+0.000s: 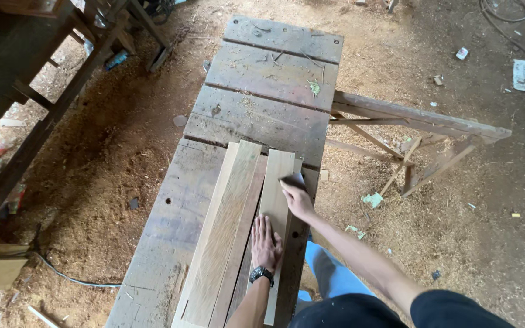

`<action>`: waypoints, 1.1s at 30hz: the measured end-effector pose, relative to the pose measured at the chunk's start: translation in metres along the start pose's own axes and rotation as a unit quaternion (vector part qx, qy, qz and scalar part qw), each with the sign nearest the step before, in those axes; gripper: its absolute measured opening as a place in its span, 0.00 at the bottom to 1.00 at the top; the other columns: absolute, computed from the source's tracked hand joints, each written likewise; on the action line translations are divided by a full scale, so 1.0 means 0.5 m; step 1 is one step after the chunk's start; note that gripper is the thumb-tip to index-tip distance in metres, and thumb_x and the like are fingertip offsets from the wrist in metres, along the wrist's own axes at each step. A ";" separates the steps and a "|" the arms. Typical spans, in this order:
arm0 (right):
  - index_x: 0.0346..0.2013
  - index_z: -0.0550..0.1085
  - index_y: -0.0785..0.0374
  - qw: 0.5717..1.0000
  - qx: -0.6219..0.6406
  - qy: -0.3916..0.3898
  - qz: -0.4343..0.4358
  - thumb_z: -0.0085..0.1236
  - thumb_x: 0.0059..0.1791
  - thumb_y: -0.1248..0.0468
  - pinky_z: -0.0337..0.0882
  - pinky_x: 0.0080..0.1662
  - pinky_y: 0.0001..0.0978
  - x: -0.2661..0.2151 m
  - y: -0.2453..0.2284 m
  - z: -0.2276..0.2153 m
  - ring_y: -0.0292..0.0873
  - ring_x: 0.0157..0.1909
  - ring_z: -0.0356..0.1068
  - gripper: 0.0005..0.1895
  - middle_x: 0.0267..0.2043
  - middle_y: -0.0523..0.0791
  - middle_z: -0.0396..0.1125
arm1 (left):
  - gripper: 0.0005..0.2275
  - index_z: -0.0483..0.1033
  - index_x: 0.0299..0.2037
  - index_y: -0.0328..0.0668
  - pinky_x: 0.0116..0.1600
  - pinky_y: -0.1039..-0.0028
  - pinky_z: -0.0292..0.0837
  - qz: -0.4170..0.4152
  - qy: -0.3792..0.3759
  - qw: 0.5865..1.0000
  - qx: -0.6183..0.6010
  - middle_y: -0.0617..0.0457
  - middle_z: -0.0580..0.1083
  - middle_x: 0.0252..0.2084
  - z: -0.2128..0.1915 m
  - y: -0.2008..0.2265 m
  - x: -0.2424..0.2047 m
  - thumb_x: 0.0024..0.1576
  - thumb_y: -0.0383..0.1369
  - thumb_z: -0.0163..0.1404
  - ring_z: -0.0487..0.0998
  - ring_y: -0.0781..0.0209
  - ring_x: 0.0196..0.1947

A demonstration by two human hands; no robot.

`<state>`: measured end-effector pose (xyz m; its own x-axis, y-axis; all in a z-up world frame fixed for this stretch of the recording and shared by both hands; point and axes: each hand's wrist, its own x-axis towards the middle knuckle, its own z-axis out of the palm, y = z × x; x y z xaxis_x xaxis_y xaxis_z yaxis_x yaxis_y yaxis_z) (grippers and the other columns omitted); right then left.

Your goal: The person sands wooden planks by hand using a piece of sandpaper. They move the sandpaper back and forth along the surfaces and edges of several wood pieces on a workbench.

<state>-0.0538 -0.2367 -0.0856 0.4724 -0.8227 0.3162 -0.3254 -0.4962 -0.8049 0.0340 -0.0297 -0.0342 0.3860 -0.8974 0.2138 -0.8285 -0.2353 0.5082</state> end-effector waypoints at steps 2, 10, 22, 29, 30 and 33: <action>0.59 0.75 0.58 1.000 0.006 -0.023 0.000 0.51 0.54 0.68 0.80 0.50 0.33 0.053 0.015 -0.001 0.46 0.49 0.79 0.18 0.56 0.49 0.74 | 0.26 0.60 0.70 0.31 0.76 0.59 0.47 0.008 0.009 1.000 0.001 0.39 0.58 0.74 -0.001 -0.001 -0.001 0.61 0.34 0.42 0.54 0.46 0.76; 0.59 0.75 0.55 0.988 -0.075 -0.035 0.128 0.50 0.56 0.62 0.79 0.41 0.38 0.164 0.035 -0.005 0.50 0.40 0.79 0.17 0.51 0.51 0.75 | 0.26 0.60 0.70 0.31 0.76 0.58 0.46 -0.011 -0.005 1.000 -0.008 0.40 0.57 0.74 -0.005 0.010 0.000 0.60 0.33 0.42 0.54 0.46 0.76; 0.55 0.78 0.56 0.989 -0.114 0.014 0.089 0.53 0.54 0.60 0.76 0.44 0.50 0.269 0.048 -0.008 0.59 0.42 0.76 0.16 0.41 0.57 0.75 | 0.26 0.60 0.69 0.32 0.75 0.59 0.48 -0.025 -0.018 0.999 -0.013 0.40 0.58 0.74 -0.024 0.019 0.007 0.59 0.33 0.43 0.54 0.47 0.75; 0.41 0.79 0.61 0.966 -0.149 -0.038 0.210 0.48 0.54 0.59 0.76 0.41 0.52 0.322 0.055 -0.031 0.61 0.39 0.77 0.13 0.35 0.57 0.74 | 0.26 0.60 0.70 0.33 0.75 0.60 0.48 -0.040 -0.030 0.999 -0.006 0.41 0.58 0.74 -0.022 0.019 0.006 0.59 0.33 0.44 0.54 0.48 0.75; 0.39 0.78 0.63 0.948 -0.136 -0.107 0.267 0.46 0.54 0.60 0.77 0.40 0.51 0.304 0.052 -0.037 0.60 0.37 0.78 0.14 0.33 0.57 0.75 | 0.26 0.60 0.69 0.34 0.76 0.61 0.48 -0.041 -0.029 0.999 -0.004 0.42 0.58 0.74 -0.022 0.021 0.009 0.59 0.34 0.44 0.54 0.48 0.76; 0.39 0.80 0.60 0.986 -0.150 -0.029 0.072 0.50 0.53 0.61 0.74 0.40 0.53 0.259 0.039 -0.052 0.61 0.40 0.74 0.11 0.37 0.56 0.75 | 0.26 0.61 0.69 0.34 0.75 0.59 0.48 -0.045 -0.026 0.999 0.001 0.42 0.58 0.74 -0.031 0.029 0.007 0.59 0.34 0.44 0.54 0.48 0.75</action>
<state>-0.0205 -0.3602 -0.0475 0.4475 -0.8773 0.1736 -0.6153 -0.4429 -0.6521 0.0297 -0.0305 -0.0130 0.4372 -0.8909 0.1232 -0.7926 -0.3170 0.5209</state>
